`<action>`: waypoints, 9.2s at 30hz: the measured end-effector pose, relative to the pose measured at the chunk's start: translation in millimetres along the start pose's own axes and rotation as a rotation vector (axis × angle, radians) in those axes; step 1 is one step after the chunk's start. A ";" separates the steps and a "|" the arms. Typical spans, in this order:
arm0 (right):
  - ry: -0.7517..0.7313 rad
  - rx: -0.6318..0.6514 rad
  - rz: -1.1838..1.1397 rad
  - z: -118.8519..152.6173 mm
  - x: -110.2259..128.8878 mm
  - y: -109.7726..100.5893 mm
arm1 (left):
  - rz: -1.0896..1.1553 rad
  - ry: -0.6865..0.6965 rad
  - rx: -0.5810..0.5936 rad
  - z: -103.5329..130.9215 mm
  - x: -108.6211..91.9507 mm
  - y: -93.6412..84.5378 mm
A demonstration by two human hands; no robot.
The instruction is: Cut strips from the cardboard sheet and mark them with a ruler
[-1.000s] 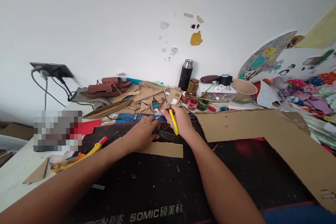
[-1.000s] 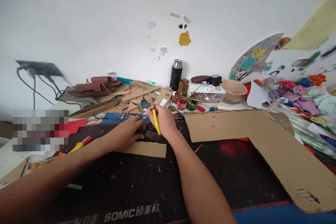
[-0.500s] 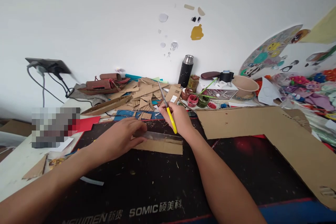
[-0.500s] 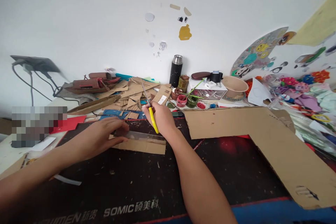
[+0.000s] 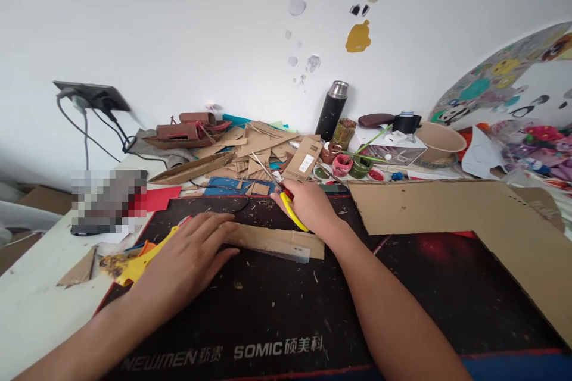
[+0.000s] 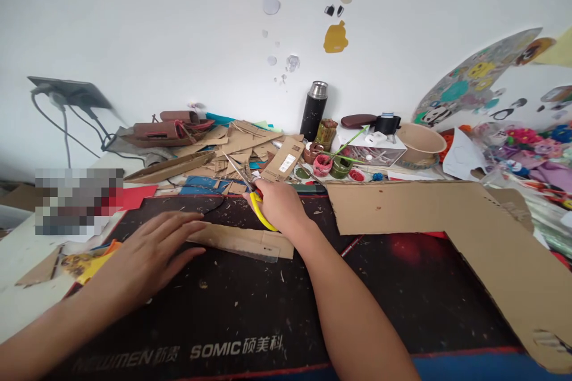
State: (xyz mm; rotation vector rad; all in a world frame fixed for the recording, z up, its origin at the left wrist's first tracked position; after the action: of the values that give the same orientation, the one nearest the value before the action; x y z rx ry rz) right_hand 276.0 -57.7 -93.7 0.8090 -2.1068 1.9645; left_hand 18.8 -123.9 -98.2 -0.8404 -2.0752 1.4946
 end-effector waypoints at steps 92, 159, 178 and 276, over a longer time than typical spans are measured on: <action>-0.118 0.312 0.126 11.1 36.5 17.8 | -0.262 0.411 -0.139 -4.2 -23.4 -24.4; -0.014 0.371 0.121 8.9 36.7 21.6 | -0.105 0.173 -0.068 3.8 -5.3 3.4; -0.009 0.353 0.107 8.4 37.2 22.6 | -0.100 0.155 -0.062 -3.2 -8.1 3.6; -0.030 0.319 0.005 11.4 7.7 -6.7 | -0.147 0.159 -0.085 5.2 -2.4 12.6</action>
State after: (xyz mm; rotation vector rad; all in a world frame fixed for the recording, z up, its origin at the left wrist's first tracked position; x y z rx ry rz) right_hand 275.5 -70.8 -85.8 0.8880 -1.8353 2.3408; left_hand 19.7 -126.3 -111.8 -0.7925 -2.0471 1.2303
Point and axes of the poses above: each hand's wrist, its own z-axis away from the middle knuckle, its own y-axis out of the palm, x = y × z, the point moved 3 cm from there along -z, towards the middle knuckle, and after that the axes turned 6 degrees about -z, right-handed, at the moved point
